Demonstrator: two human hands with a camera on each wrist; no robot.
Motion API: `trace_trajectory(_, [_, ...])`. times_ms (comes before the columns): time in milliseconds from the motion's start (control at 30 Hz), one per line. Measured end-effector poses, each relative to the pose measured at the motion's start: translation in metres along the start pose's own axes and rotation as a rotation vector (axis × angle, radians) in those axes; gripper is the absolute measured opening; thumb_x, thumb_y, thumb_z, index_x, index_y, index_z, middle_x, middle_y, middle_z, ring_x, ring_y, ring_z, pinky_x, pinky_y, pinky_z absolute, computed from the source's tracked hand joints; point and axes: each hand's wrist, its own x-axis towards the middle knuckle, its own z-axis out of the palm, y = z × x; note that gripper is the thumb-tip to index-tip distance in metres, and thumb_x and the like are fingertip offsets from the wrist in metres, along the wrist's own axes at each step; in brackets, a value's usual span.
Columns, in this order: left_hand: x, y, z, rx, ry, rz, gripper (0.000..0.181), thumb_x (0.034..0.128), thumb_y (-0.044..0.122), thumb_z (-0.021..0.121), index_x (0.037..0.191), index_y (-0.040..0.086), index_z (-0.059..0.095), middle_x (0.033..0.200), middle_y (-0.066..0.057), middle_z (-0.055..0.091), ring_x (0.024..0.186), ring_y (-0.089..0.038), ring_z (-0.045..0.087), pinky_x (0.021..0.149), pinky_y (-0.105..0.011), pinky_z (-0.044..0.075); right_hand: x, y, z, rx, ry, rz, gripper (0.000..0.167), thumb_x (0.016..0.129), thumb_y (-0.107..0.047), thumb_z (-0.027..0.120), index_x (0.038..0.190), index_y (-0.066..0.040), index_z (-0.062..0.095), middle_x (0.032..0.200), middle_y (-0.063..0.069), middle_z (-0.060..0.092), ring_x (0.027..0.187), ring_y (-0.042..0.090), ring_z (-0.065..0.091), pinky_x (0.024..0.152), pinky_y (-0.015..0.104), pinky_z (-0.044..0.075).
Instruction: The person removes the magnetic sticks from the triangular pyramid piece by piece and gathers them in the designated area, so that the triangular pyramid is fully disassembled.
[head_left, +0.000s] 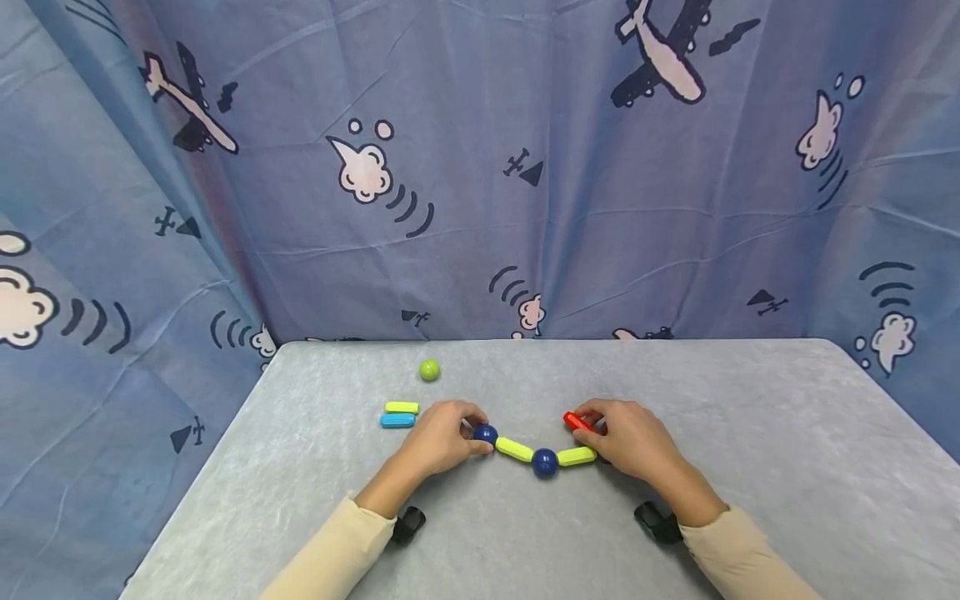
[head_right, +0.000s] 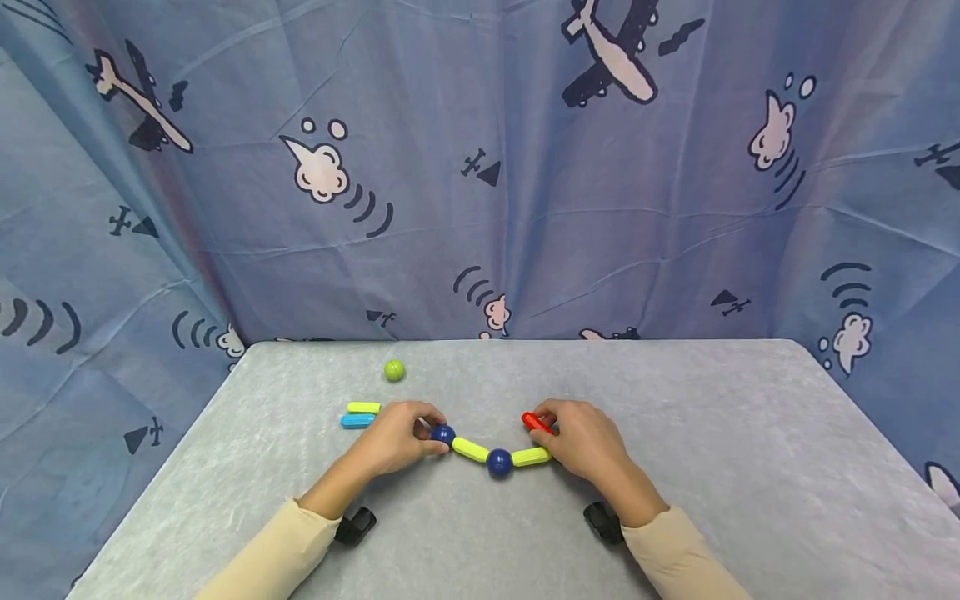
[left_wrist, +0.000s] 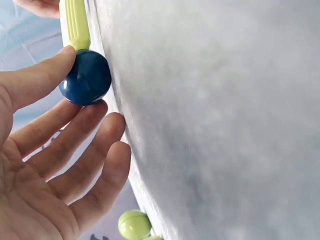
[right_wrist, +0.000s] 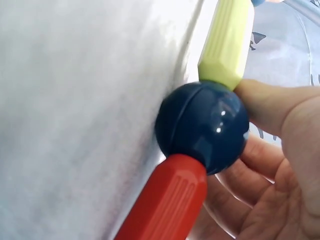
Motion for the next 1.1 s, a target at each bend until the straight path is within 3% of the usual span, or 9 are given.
trace_trajectory(433, [-0.022,0.001,-0.002,0.03,0.009,0.017,0.029,0.0776,0.031,0.085,0.1,0.016,0.074,0.09,0.005,0.072,0.076,-0.006,0.06,0.068,-0.023,0.047,0.0,0.001,0.0,0.002,0.029,0.01,0.027,0.085,-0.027,0.078,0.108,-0.014,0.073,0.093,-0.002,0.073,0.076,0.012,0.062,0.062,0.03,0.046])
trace_trajectory(733, [-0.024,0.001,-0.003,0.042,-0.006,0.05,0.038,0.0764,0.024,0.087,0.111,0.015,0.074,0.095,0.002,0.071,0.079,-0.009,0.06,0.068,-0.023,0.046,0.0,-0.002,-0.002,-0.006,0.053,-0.002,0.029,0.085,-0.029,0.078,0.109,-0.013,0.073,0.094,0.0,0.073,0.079,0.013,0.064,0.064,0.033,0.049])
trace_trajectory(933, [-0.024,0.001,-0.001,0.038,-0.017,0.04,0.036,0.0772,0.024,0.086,0.111,0.016,0.074,0.097,0.003,0.071,0.082,-0.009,0.062,0.07,-0.024,0.048,-0.005,-0.016,-0.005,-0.014,0.086,-0.114,0.029,0.085,-0.03,0.079,0.107,-0.012,0.074,0.104,0.002,0.073,0.093,0.019,0.066,0.08,0.041,0.054])
trace_trajectory(1100, [-0.025,0.003,0.0,0.032,-0.031,0.033,0.037,0.0769,0.026,0.086,0.11,0.016,0.074,0.096,0.004,0.072,0.082,-0.008,0.063,0.07,-0.024,0.048,-0.01,-0.033,-0.001,-0.005,0.048,-0.218,0.031,0.084,-0.029,0.079,0.11,-0.013,0.074,0.105,-0.001,0.073,0.098,0.02,0.065,0.086,0.043,0.053])
